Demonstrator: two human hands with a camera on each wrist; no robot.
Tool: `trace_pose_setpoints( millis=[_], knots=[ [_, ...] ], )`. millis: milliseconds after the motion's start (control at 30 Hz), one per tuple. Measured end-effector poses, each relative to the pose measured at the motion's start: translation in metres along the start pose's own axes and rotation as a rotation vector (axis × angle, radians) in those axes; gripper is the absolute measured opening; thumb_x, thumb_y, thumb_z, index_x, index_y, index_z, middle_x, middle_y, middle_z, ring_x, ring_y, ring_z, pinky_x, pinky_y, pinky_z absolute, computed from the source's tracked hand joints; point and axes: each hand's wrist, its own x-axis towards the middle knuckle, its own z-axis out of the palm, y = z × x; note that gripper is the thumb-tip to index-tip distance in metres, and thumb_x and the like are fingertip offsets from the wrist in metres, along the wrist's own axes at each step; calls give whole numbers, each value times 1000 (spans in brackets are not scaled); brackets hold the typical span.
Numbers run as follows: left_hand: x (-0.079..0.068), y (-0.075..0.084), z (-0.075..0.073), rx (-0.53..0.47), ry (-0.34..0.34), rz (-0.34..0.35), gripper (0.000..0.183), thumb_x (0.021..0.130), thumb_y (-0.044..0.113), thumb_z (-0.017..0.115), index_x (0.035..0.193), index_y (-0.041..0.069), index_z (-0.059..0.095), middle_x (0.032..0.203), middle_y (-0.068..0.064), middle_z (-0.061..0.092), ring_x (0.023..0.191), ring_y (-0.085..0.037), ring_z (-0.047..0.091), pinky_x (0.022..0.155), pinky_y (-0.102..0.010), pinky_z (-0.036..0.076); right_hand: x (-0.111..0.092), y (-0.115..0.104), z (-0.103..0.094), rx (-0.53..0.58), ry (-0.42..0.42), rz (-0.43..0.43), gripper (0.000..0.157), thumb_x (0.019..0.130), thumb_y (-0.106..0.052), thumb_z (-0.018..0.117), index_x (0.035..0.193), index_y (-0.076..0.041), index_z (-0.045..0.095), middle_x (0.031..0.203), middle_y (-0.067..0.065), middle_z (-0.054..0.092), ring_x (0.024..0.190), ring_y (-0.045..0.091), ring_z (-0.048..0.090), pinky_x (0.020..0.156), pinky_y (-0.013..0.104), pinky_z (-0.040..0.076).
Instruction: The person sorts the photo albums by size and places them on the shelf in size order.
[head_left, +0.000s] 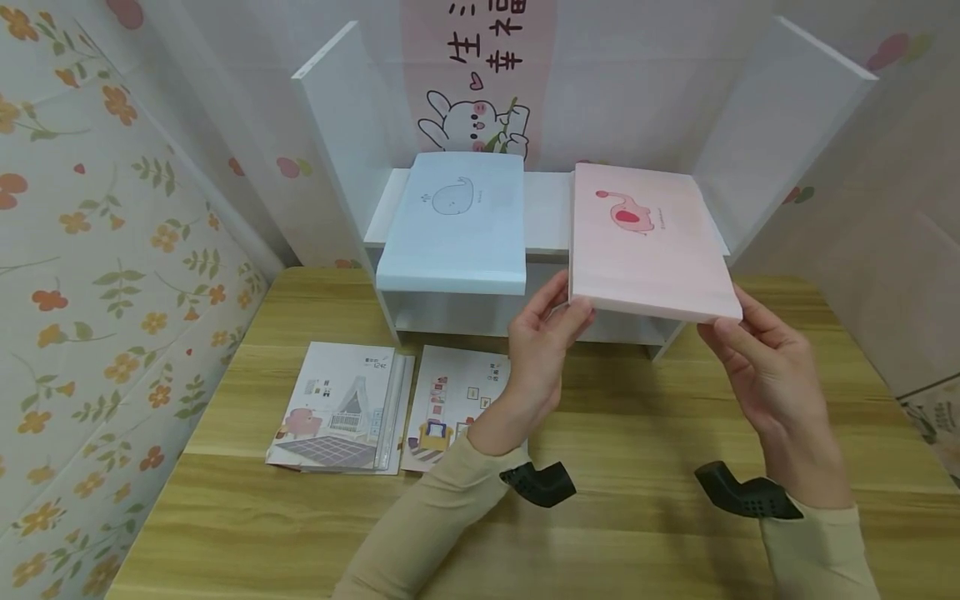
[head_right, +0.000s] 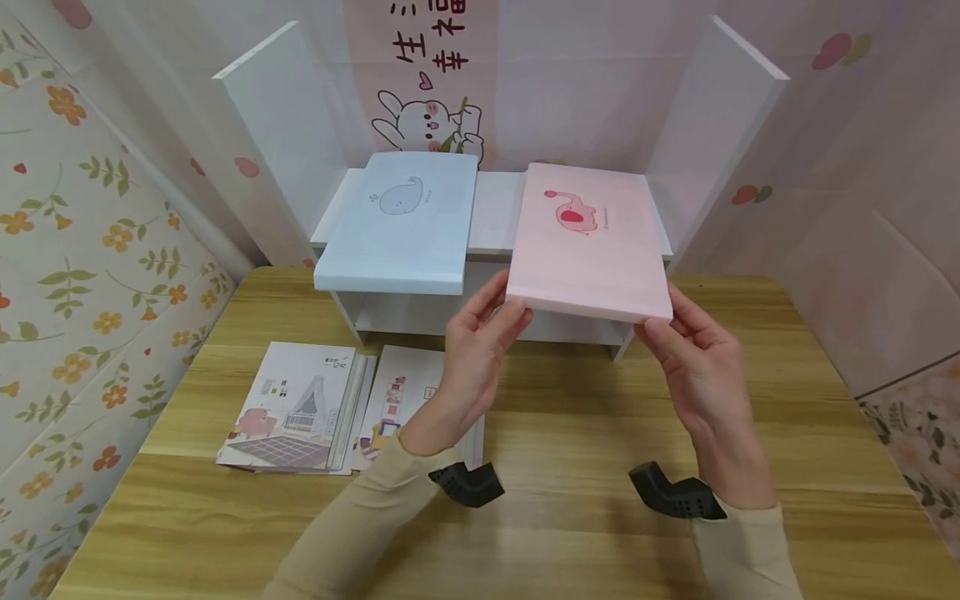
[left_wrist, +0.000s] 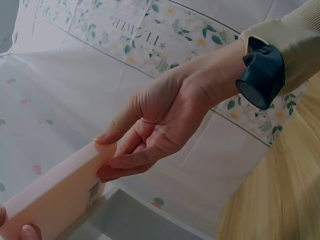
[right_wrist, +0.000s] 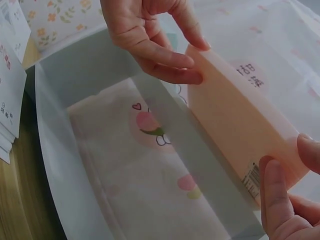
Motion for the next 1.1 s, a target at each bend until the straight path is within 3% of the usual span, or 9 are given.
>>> trace_pose_setpoints(
  millis=[300,567,900,1100],
  knots=[
    [5,-2,1,-2,1,18,44,85,-6,62,128,-4,53,109,-10,56,92,-13,60,84,-29,52,2,1,0,50,42,19,39,89,18,44,126,9,53,115,18,62,96,24,65,86,31,50],
    [4,-3,-4,28,-56,36,47,86,-7,60,131,-4,50,109,-11,56,90,-11,60,82,-28,52,1,4,1,29,70,5,38,89,17,46,125,8,55,111,17,63,90,23,66,81,29,52],
    [-1,-2,-19,63,-83,-23,40,89,-3,58,128,-3,53,102,-7,59,94,-20,66,82,-28,53,-7,10,1,4,96,19,28,90,14,46,112,10,63,96,17,68,87,23,68,79,27,54],
    [-4,-5,-29,77,-82,-19,34,91,-4,55,125,-8,53,111,-24,60,91,-17,66,81,-27,53,-15,19,0,-6,60,38,27,92,13,44,112,11,62,99,18,68,89,23,68,79,28,53]
  ],
)
